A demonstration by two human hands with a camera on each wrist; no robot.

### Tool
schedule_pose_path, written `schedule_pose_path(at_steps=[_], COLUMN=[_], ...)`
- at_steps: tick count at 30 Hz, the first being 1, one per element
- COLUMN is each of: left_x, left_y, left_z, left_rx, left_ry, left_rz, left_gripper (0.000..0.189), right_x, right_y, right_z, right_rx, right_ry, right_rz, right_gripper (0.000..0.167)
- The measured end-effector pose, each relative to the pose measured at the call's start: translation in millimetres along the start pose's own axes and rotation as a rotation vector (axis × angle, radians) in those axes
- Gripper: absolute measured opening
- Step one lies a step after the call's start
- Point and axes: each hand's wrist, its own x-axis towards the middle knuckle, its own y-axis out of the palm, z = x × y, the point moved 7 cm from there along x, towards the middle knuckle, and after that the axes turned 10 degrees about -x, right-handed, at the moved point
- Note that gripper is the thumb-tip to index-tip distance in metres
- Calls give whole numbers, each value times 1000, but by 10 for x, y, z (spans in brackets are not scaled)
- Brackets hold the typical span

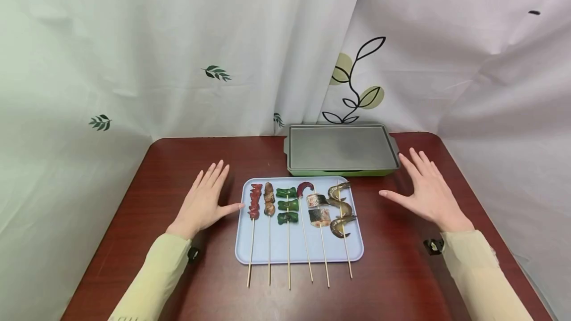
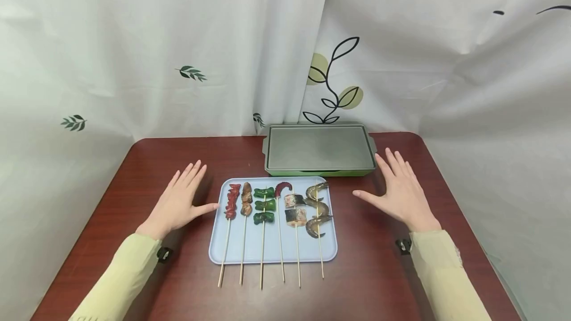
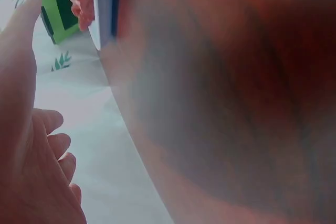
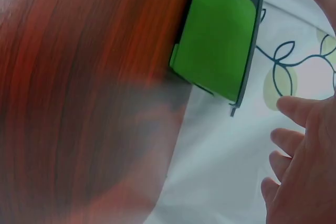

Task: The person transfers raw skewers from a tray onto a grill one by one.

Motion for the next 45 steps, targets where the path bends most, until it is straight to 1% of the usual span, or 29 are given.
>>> schedule_pose_path(at_steps=[5, 7, 10, 13, 15, 18, 20, 22, 28, 36, 41, 43, 45], left_x=[-142, -207, -311, -406, -457, -504, -522, -528, -526, -539, -540, -539, -537], left_y=[19, 36, 80, 120, 144, 159, 187, 214, 279, 367, 369, 370, 372], left_z=[-118, -174, -251, -330, -382, -445, -470, -487, -498, -517, -526, -528, -532], left_rx=[-42, -55, -69, -78, -76, -83, -86, -95, -106, -75, -51, -47, -44], left_ry=[49, 62, 67, 85, 118, 173, 200, 212, 205, 209, 224, 232, 235], left_rz=[-7, 5, 46, 90, 108, 110, 108, 110, 148, 204, 196, 193, 196], left_gripper=[116, 118, 126, 138, 145, 151, 153, 154, 157, 159, 158, 157, 156], right_x=[-16, -20, -26, -37, -51, -78, -98, -118, -207, -335, -415, -452, -497], right_y=[-40, -60, -88, -107, -119, -138, -144, -140, -119, -114, -77, -46, 0], right_z=[84, 127, 196, 261, 304, 370, 419, 467, 619, 884, 1066, 1129, 1174], right_rx=[13, 19, 36, 55, 66, 81, 91, 99, 145, 209, 273, 303, 325], right_ry=[-13, -19, -25, -28, -25, -29, -38, -43, -37, -77, -88, -77, -41], right_rz=[-4, -2, 8, 19, 25, 25, 26, 31, 75, 97, 93, 93, 107], right_gripper=[109, 109, 109, 110, 110, 109, 108, 108, 104, 93, 80, 73, 67])
